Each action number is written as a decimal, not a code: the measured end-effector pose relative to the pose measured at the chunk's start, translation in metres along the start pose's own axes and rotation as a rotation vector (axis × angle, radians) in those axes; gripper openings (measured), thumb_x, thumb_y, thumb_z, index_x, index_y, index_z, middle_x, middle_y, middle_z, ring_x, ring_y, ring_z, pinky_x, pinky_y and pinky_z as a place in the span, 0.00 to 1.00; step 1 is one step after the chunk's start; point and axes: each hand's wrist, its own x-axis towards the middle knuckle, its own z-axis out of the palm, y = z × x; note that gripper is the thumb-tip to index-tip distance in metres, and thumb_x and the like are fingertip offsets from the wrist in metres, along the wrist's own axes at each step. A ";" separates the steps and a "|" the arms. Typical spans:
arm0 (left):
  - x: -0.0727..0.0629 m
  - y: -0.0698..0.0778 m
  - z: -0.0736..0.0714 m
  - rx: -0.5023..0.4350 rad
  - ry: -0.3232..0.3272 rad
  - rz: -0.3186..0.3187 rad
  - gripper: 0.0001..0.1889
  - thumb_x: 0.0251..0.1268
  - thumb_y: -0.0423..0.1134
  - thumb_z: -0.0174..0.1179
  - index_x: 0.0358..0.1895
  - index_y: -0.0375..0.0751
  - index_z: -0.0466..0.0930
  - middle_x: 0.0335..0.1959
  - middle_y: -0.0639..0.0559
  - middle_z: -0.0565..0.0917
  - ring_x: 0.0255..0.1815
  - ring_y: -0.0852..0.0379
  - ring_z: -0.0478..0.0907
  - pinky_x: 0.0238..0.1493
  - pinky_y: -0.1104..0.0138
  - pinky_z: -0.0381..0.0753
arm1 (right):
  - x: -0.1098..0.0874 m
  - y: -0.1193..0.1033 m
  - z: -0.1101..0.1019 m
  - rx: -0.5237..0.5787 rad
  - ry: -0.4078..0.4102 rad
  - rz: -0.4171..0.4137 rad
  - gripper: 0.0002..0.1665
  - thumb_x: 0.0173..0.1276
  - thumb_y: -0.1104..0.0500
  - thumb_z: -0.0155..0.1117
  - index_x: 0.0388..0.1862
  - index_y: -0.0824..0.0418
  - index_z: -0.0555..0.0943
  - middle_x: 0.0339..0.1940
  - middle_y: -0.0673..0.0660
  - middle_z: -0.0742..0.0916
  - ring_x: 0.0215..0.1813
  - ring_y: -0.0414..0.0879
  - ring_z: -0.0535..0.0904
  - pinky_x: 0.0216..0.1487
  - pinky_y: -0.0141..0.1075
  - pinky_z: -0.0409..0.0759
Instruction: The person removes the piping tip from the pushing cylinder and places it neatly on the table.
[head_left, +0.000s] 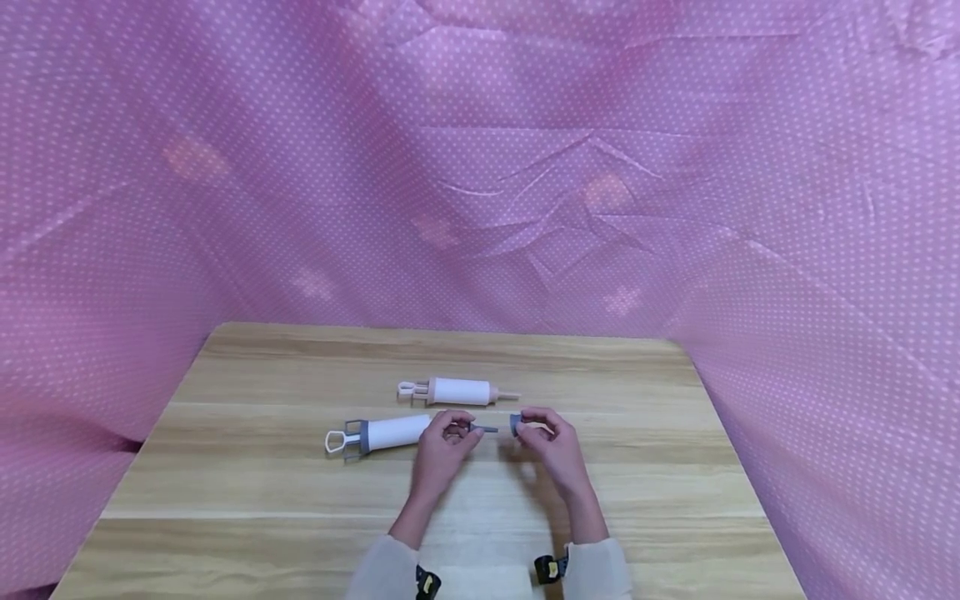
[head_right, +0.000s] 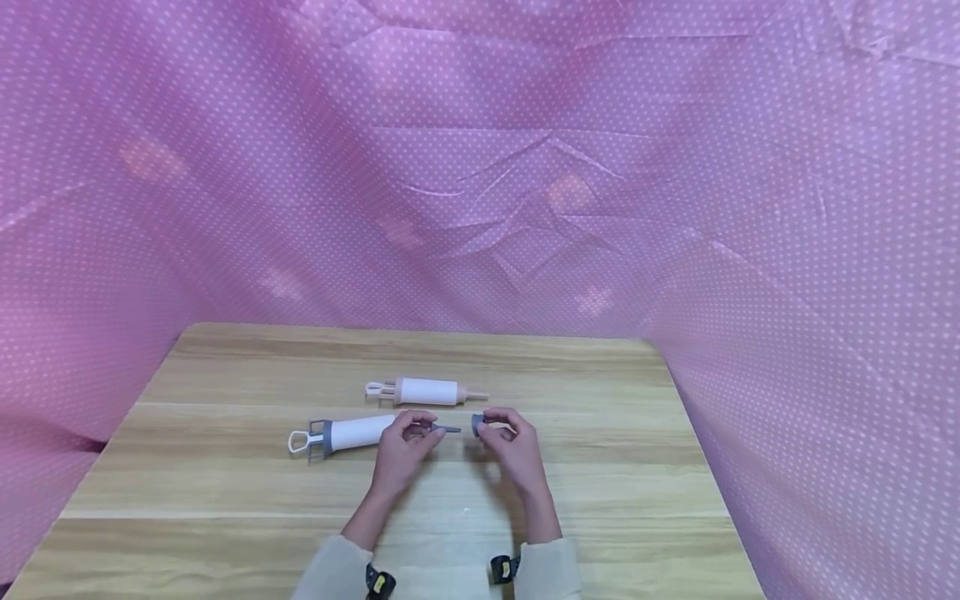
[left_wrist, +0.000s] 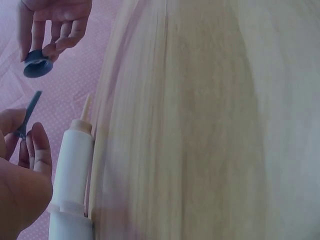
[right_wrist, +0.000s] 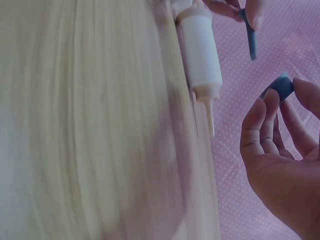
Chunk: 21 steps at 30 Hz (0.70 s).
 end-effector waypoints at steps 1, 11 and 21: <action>0.000 0.000 0.001 0.007 0.009 -0.006 0.13 0.57 0.35 0.75 0.44 0.38 0.85 0.39 0.47 0.83 0.38 0.55 0.80 0.41 0.69 0.83 | 0.000 -0.001 -0.002 -0.004 0.010 -0.003 0.17 0.68 0.68 0.69 0.54 0.73 0.80 0.43 0.61 0.86 0.36 0.43 0.84 0.44 0.39 0.86; -0.004 0.003 0.015 0.168 0.074 -0.097 0.13 0.56 0.42 0.76 0.44 0.46 0.87 0.36 0.58 0.84 0.36 0.61 0.81 0.39 0.65 0.83 | 0.002 -0.004 -0.016 -0.077 0.097 -0.006 0.17 0.63 0.68 0.73 0.50 0.71 0.82 0.33 0.61 0.86 0.32 0.46 0.83 0.35 0.34 0.81; -0.006 -0.001 0.040 0.286 0.134 -0.158 0.12 0.57 0.46 0.75 0.43 0.53 0.87 0.31 0.64 0.84 0.31 0.64 0.81 0.35 0.61 0.80 | 0.011 0.008 -0.028 -0.139 0.123 -0.021 0.18 0.62 0.67 0.75 0.50 0.71 0.82 0.38 0.61 0.85 0.32 0.44 0.82 0.31 0.31 0.79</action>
